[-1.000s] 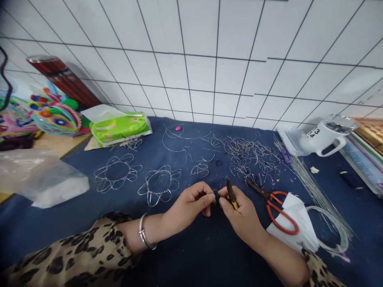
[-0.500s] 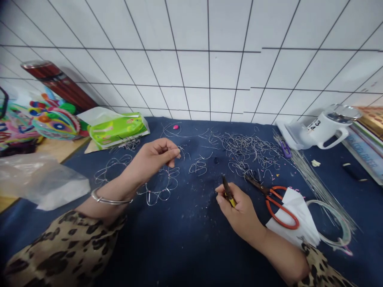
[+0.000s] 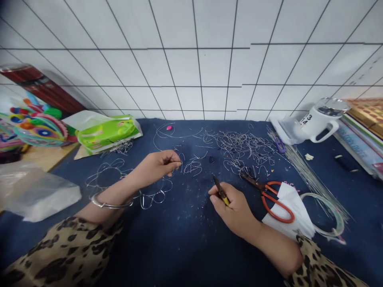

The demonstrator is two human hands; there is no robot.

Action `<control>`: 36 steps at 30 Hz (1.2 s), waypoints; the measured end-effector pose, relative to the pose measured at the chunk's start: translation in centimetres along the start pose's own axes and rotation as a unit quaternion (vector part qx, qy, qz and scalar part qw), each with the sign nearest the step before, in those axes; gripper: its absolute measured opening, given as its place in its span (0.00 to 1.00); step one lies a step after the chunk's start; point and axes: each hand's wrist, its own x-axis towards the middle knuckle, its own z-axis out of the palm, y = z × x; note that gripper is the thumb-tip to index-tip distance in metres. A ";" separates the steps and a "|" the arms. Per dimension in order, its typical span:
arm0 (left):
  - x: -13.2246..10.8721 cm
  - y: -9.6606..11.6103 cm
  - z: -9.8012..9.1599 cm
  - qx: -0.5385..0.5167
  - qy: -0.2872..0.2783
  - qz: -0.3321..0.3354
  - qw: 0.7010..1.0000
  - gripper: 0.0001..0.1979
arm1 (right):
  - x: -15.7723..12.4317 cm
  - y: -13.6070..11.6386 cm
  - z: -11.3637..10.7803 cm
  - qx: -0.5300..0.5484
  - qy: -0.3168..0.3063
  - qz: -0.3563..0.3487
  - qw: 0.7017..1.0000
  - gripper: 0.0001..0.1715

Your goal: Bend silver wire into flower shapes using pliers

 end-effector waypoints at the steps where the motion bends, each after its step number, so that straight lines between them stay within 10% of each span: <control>1: -0.1 0.3 0.0 0.010 -0.005 0.007 1.000 0.06 | 0.0 0.0 0.0 0.002 -0.001 -0.002 1.000 0.06; 20: 5.1 4.2 3.4 0.038 -0.166 0.097 0.981 0.06 | 0.2 -0.1 -0.2 0.008 0.001 -0.033 0.999 0.05; 25: 4.0 3.9 1.3 0.151 -0.067 0.128 0.978 0.07 | 0.2 -0.2 -0.3 0.029 -0.006 -0.032 0.999 0.05; 36: 3.1 1.8 2.4 0.171 -0.090 0.134 0.972 0.06 | 0.1 0.0 -0.2 0.025 -0.004 -0.032 0.999 0.05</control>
